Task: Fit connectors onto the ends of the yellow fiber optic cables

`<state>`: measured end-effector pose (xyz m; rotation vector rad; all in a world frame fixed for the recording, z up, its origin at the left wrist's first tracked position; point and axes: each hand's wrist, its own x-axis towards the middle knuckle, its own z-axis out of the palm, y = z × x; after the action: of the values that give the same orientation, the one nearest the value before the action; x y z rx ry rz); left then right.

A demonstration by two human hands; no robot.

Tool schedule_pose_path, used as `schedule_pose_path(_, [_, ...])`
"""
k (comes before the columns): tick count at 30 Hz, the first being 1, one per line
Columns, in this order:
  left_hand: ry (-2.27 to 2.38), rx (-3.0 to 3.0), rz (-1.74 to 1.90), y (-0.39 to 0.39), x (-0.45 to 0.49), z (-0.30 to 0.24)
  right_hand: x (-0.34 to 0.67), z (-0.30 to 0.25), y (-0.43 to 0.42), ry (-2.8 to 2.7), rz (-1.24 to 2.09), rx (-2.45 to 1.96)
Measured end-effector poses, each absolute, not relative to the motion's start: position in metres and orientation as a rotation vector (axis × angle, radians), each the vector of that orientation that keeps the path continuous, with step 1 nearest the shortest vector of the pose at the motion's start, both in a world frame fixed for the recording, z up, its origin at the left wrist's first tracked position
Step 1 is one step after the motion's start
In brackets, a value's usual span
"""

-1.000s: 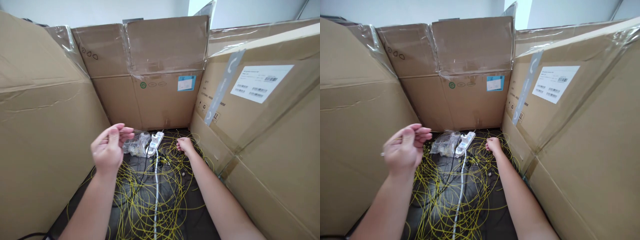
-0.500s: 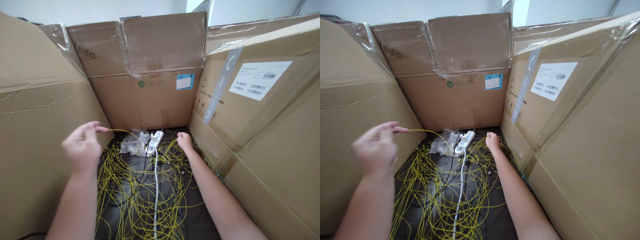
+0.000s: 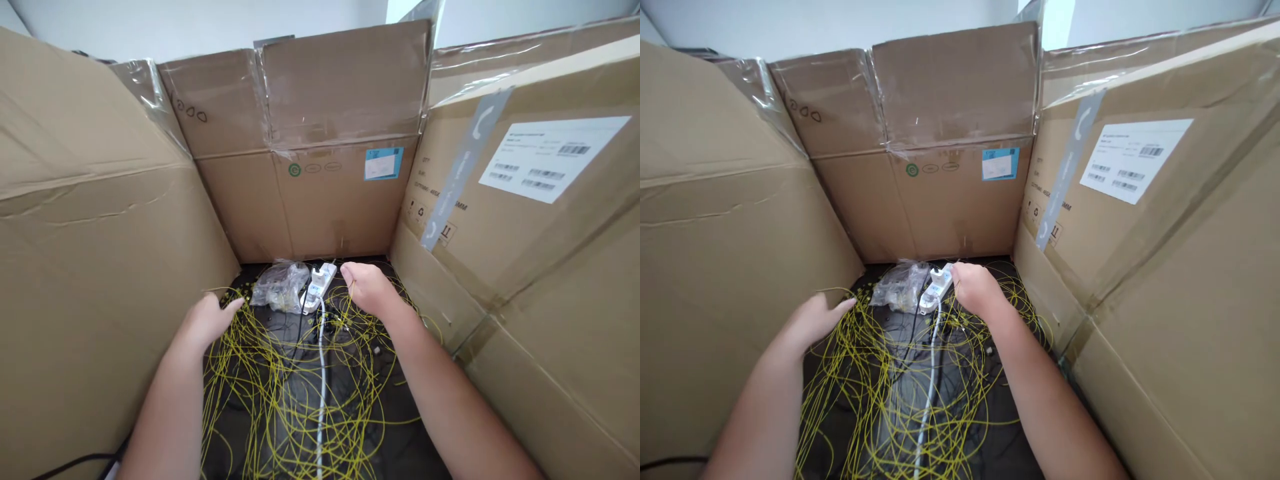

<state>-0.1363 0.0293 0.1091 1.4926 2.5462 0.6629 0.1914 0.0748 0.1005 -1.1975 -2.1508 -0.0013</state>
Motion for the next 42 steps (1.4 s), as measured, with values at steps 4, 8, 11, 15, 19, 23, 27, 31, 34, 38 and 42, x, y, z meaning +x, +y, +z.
schedule_pose_path(4, [2.401, 1.739, 0.434, -0.01, -0.111, 0.135, 0.179, 0.107, 0.059, -2.198, -0.164, -1.232])
schedule_pose_path(8, [1.698, 2.099, 1.082, -0.03, -0.045, 0.138, 0.161, 0.108, 0.042, -2.24, -0.246, -1.244])
schedule_pose_path(11, [1.406, 2.089, 1.107, -0.027, -0.003, 0.119, 0.149, 0.103, 0.034, -2.294, -0.269, -1.238])
schedule_pose_path(15, [1.344, 2.075, 1.052, -0.018, 0.017, 0.09, 0.147, 0.092, 0.034, -2.361, -0.249, -1.206])
schedule_pose_path(19, [1.427, 2.078, 1.047, -0.018, 0.015, 0.075, 0.152, 0.082, 0.032, -2.365, -0.168, -1.172])
schedule_pose_path(23, [1.353, 2.077, 1.106, -0.022, 0.012, 0.071, 0.158, 0.074, 0.025, -2.137, 0.188, -1.087])
schedule_pose_path(27, [1.194, 1.968, 1.161, -0.022, 0.012, 0.069, 0.169, 0.065, 0.018, -1.617, 1.002, -1.059])
schedule_pose_path(31, [0.961, 1.837, 1.083, -0.02, 0.016, 0.058, 0.176, 0.052, 0.008, -1.245, 1.619, -0.753])
schedule_pose_path(34, [0.835, 1.733, 1.023, -0.016, 0.02, 0.045, 0.174, 0.04, 0.0, -1.123, 1.701, -0.587])
schedule_pose_path(38, [0.802, 1.583, 1.039, -0.013, 0.023, 0.027, 0.168, 0.023, -0.004, -1.094, 1.66, -0.597])
schedule_pose_path(42, [0.783, 1.343, 1.033, -0.013, 0.023, 0.014, 0.163, 0.013, -0.004, -1.126, 1.516, -0.744])
